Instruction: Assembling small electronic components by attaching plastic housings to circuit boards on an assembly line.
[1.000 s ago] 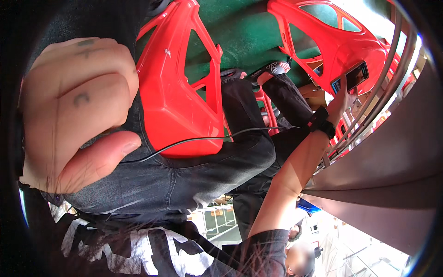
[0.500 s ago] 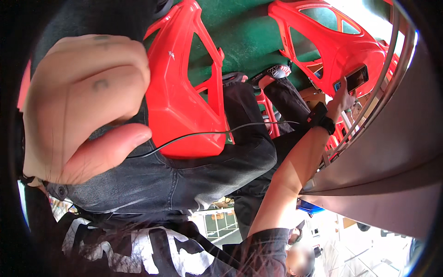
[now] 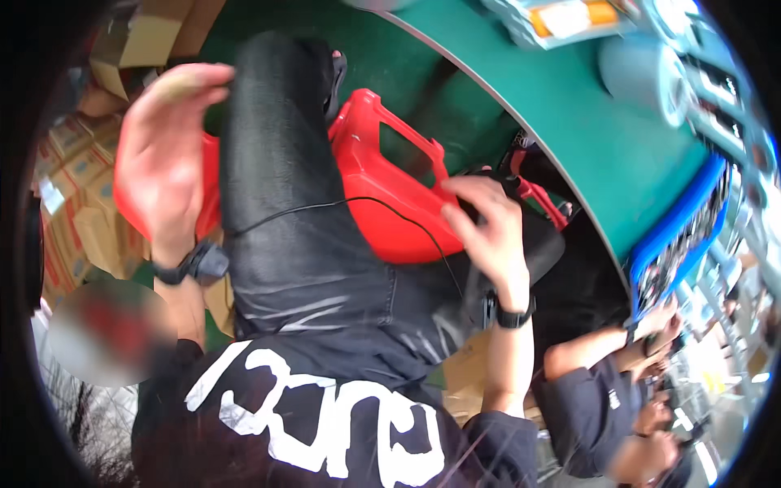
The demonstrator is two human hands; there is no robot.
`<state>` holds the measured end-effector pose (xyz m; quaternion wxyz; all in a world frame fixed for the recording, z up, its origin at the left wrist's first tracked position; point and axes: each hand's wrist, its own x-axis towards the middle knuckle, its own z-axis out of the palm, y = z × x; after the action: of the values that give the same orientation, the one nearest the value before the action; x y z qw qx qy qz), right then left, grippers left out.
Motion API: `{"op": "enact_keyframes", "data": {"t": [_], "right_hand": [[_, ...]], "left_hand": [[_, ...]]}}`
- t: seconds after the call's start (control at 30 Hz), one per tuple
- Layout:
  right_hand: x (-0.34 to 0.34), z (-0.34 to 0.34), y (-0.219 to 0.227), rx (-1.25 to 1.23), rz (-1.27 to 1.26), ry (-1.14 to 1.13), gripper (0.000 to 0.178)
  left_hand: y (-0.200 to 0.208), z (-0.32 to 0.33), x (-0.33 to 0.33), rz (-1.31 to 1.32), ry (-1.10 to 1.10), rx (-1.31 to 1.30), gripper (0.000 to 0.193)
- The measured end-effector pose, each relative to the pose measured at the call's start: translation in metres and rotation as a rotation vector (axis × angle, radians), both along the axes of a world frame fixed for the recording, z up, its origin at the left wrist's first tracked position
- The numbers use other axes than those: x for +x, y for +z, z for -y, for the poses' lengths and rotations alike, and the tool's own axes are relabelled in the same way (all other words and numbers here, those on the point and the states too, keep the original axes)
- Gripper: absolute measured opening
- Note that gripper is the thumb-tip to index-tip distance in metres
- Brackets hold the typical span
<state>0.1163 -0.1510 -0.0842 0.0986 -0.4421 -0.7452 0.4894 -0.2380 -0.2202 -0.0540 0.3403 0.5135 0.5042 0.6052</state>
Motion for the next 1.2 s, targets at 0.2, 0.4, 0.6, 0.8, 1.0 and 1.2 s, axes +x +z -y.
{"op": "enact_keyframes", "data": {"t": [0.2, 0.4, 0.6, 0.8, 1.0, 1.2], "right_hand": [[0.005, 0.083, 0.089, 0.033, -0.533, -0.434, 0.026], [-0.016, 0.101, 0.017, 0.176, -0.034, -0.121, 0.051], [-0.006, 0.081, -0.04, 0.101, 0.205, -0.024, 0.071], [0.01, 0.054, -0.096, -0.274, 0.193, 0.233, 0.079], [-0.022, 0.044, -0.117, -0.429, 0.238, 0.248, 0.088], [-0.019, 0.033, -0.17, -0.624, 0.234, 0.164, 0.077]], "left_hand": [[0.134, 0.002, 0.015, -0.098, -0.319, 0.328, 0.096], [0.17, -0.005, 0.065, -0.085, -0.411, 0.491, 0.098], [0.206, -0.045, 0.094, -0.157, -0.496, 0.644, 0.1], [0.222, -0.107, 0.124, -0.229, -0.493, 0.659, 0.102], [0.178, -0.145, 0.15, -0.143, -0.415, 0.39, 0.075], [0.119, -0.101, 0.178, -0.223, -0.601, -0.334, 0.009]]}}
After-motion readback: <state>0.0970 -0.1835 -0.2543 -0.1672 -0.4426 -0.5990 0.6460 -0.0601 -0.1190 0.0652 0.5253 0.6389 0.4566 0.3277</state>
